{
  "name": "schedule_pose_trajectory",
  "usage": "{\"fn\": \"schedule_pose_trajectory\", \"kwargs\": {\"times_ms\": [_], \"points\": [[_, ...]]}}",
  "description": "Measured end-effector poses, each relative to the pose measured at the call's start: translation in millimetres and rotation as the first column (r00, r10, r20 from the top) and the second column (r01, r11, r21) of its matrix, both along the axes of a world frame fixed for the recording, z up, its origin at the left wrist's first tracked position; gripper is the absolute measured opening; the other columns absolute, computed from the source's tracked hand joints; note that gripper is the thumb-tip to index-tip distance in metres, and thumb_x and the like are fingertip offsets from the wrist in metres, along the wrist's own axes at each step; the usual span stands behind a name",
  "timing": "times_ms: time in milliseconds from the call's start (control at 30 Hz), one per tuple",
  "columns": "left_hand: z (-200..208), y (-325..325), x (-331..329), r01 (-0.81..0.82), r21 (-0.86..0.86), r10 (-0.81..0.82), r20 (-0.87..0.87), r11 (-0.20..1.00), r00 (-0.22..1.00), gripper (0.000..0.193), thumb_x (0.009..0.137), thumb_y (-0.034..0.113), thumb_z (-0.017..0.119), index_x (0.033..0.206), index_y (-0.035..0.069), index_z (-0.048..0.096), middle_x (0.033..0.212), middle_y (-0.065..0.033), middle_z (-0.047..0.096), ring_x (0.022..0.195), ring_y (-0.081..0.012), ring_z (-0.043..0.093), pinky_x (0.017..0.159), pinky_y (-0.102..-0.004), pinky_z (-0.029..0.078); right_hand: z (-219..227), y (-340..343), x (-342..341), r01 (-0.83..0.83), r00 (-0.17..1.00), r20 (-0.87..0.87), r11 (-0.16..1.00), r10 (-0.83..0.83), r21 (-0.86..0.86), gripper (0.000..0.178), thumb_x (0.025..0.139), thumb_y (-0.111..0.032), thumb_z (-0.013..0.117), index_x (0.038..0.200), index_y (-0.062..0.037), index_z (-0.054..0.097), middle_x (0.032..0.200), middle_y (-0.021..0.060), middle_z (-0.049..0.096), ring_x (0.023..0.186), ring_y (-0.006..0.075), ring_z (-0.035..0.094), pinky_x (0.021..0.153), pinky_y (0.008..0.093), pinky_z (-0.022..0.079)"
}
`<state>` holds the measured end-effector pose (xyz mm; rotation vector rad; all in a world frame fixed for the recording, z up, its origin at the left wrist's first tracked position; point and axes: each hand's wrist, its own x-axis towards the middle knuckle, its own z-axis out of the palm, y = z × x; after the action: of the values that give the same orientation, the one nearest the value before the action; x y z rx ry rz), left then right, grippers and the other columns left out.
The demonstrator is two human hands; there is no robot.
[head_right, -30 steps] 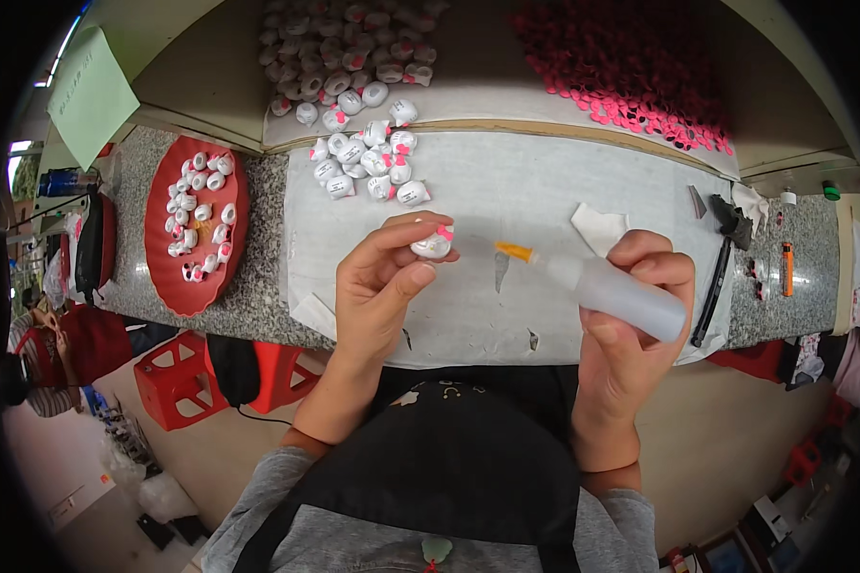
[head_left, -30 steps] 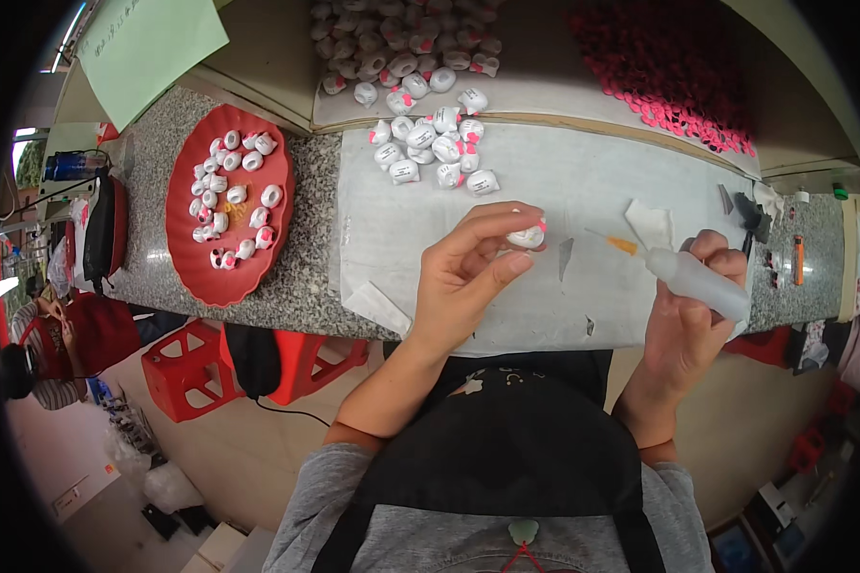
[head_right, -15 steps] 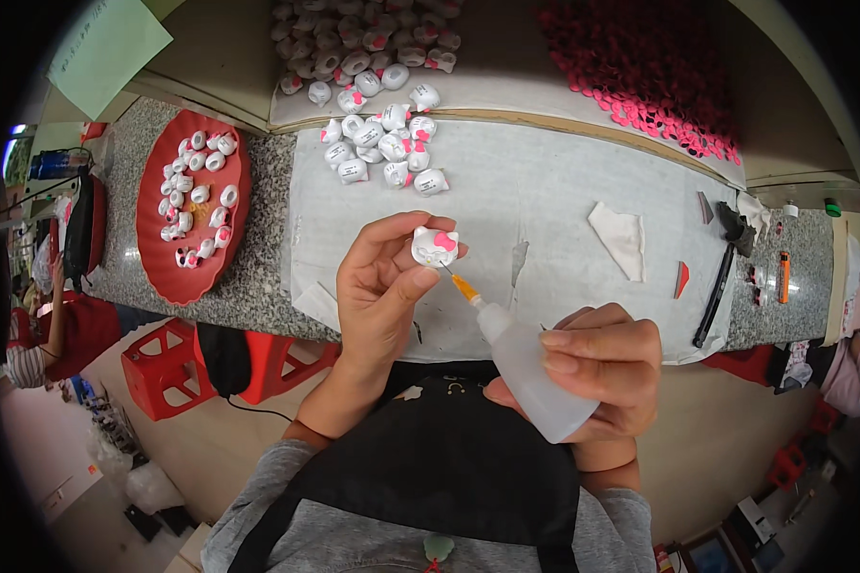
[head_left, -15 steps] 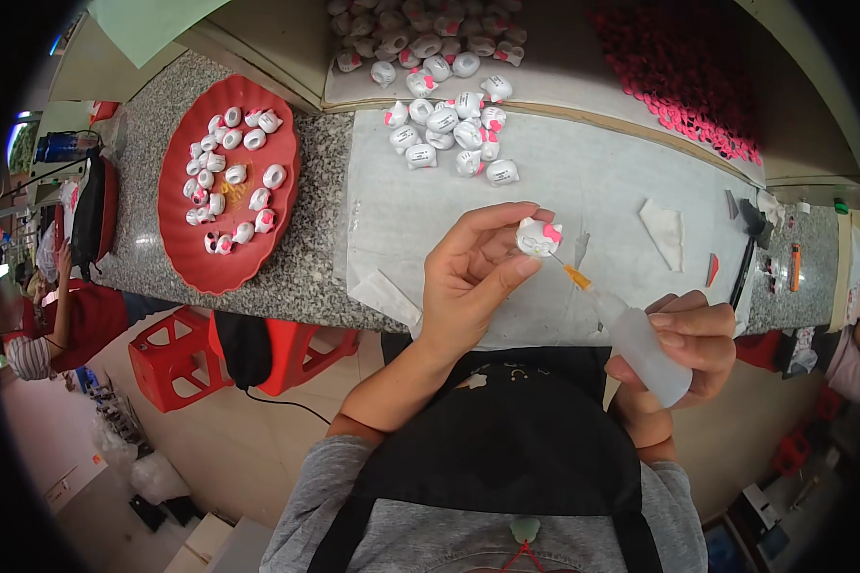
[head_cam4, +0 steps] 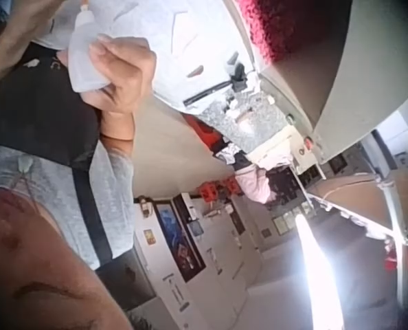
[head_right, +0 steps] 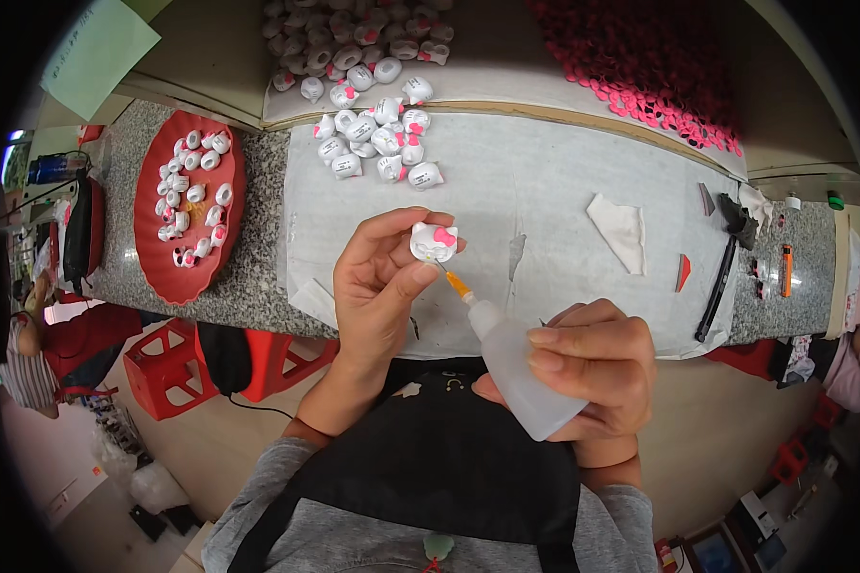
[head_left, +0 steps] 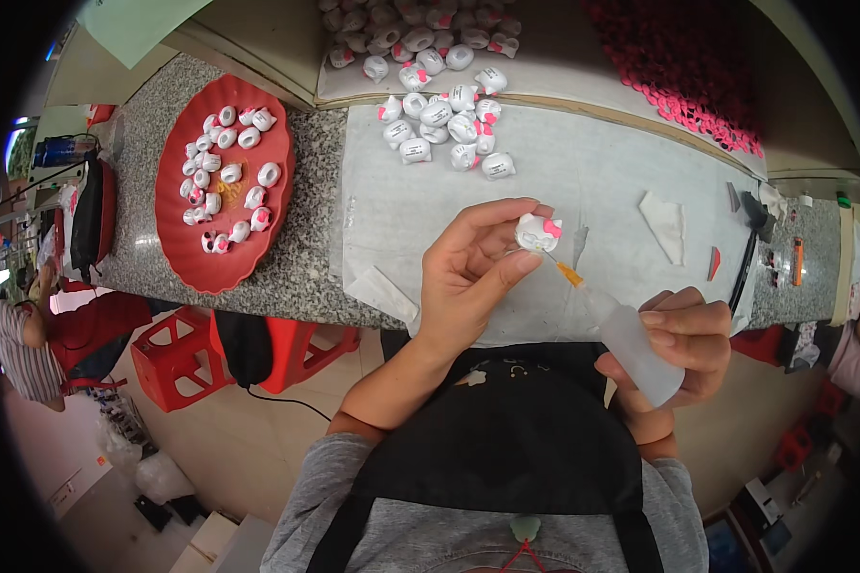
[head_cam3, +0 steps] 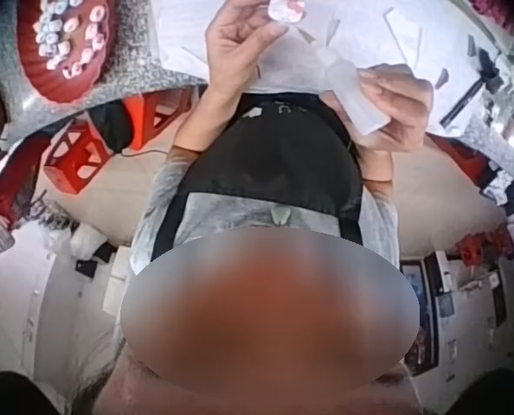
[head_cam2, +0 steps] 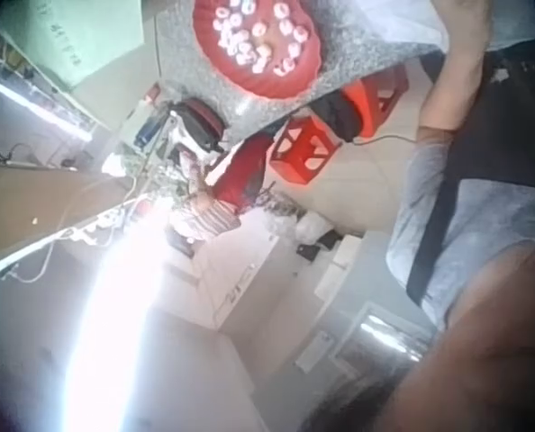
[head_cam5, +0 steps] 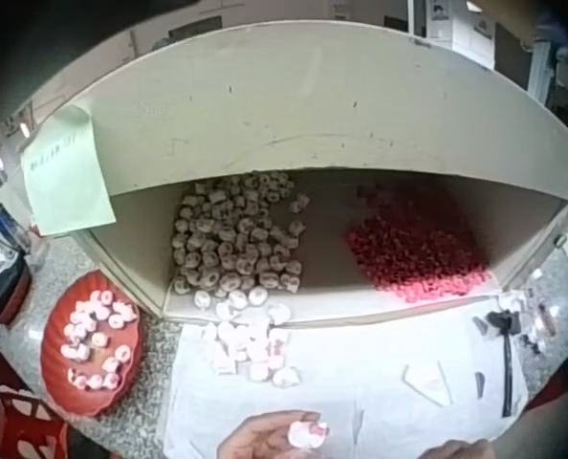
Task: Applying a red liquid substance to small white toy heads at a factory workbench.
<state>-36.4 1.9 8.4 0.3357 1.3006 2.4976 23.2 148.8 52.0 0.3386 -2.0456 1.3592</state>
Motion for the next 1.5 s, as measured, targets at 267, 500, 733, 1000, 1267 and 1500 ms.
{"fn": "schedule_pose_trajectory", "kwargs": {"times_ms": [267,500,733,1000,1267,1500], "points": [[2.1,1.7,0.7,-0.016,-0.039,0.018,0.053,0.999,0.998,0.035,0.071,0.0,0.054,0.104,-0.002,0.041,0.1,-0.0169,0.049,0.088,-0.0217,0.052,0.08,-0.0326,0.04,-3.3,3.7,0.2,0.06,0.998,-0.032,0.998,-0.06,0.004,0.039,0.055,-0.017,0.074,0.076,-0.0054,0.043,0.073,0.0066,0.043,0.054,0.0128,0.042,0.045,0.0219,0.036],[1.4,2.0,1.2,0.009,-0.047,-0.006,0.063,0.999,0.998,0.036,0.071,-0.002,0.054,0.105,-0.003,0.041,0.1,-0.0168,0.049,0.089,-0.0208,0.052,0.079,-0.0305,0.041,-4.6,0.4,-0.1,0.048,0.998,-0.029,0.998,-0.049,-0.035,0.039,0.055,-0.016,0.074,0.077,-0.0056,0.043,0.073,0.0063,0.044,0.053,0.0122,0.042,0.045,0.0219,0.037],[-1.6,2.9,0.6,-0.011,-0.069,0.011,-0.002,0.998,1.0,0.036,0.07,-0.004,0.054,0.104,-0.003,0.041,0.099,-0.0158,0.05,0.089,-0.0178,0.051,0.078,-0.0265,0.04,-4.7,-0.5,0.3,0.043,0.999,-0.017,0.999,-0.044,-0.032,0.039,0.055,-0.016,0.074,0.077,-0.0056,0.043,0.074,0.0061,0.045,0.054,0.0121,0.043,0.046,0.0218,0.038],[-5.6,1.5,-0.7,-0.107,-0.204,0.054,-0.247,0.973,0.967,0.032,0.069,-0.007,0.053,0.1,-0.004,0.045,0.1,-0.0143,0.047,0.093,-0.0189,0.047,0.082,-0.0289,0.036,-2.4,-1.2,-2.6,0.005,1.0,0.012,1.0,-0.005,0.003,0.04,0.055,-0.017,0.074,0.078,-0.0057,0.044,0.074,0.006,0.045,0.054,0.0121,0.043,0.046,0.0217,0.038],[-4.6,4.4,-2.1,-0.206,-0.285,0.112,-0.314,0.936,0.943,0.031,0.067,-0.007,0.054,0.097,-0.002,0.051,0.099,-0.0121,0.049,0.09,-0.0169,0.047,0.077,-0.0252,0.037,1.8,3.7,-3.1,-0.051,0.997,0.054,0.997,0.047,0.064,0.04,0.053,-0.016,0.075,0.077,-0.0064,0.044,0.073,0.0057,0.045,0.055,0.0128,0.044,0.046,0.0217,0.038],[-2.3,2.1,-3.9,-0.164,-0.284,0.067,-0.324,0.945,0.944,0.033,0.068,-0.007,0.053,0.1,-0.003,0.046,0.103,-0.0146,0.046,0.095,-0.0199,0.046,0.083,-0.0295,0.035,-0.6,7.0,-4.8,0.033,0.992,0.119,0.999,-0.034,0.012,0.039,0.053,-0.014,0.075,0.076,-0.006,0.044,0.073,0.0065,0.045,0.058,0.0134,0.044,0.052,0.0229,0.038]]}}
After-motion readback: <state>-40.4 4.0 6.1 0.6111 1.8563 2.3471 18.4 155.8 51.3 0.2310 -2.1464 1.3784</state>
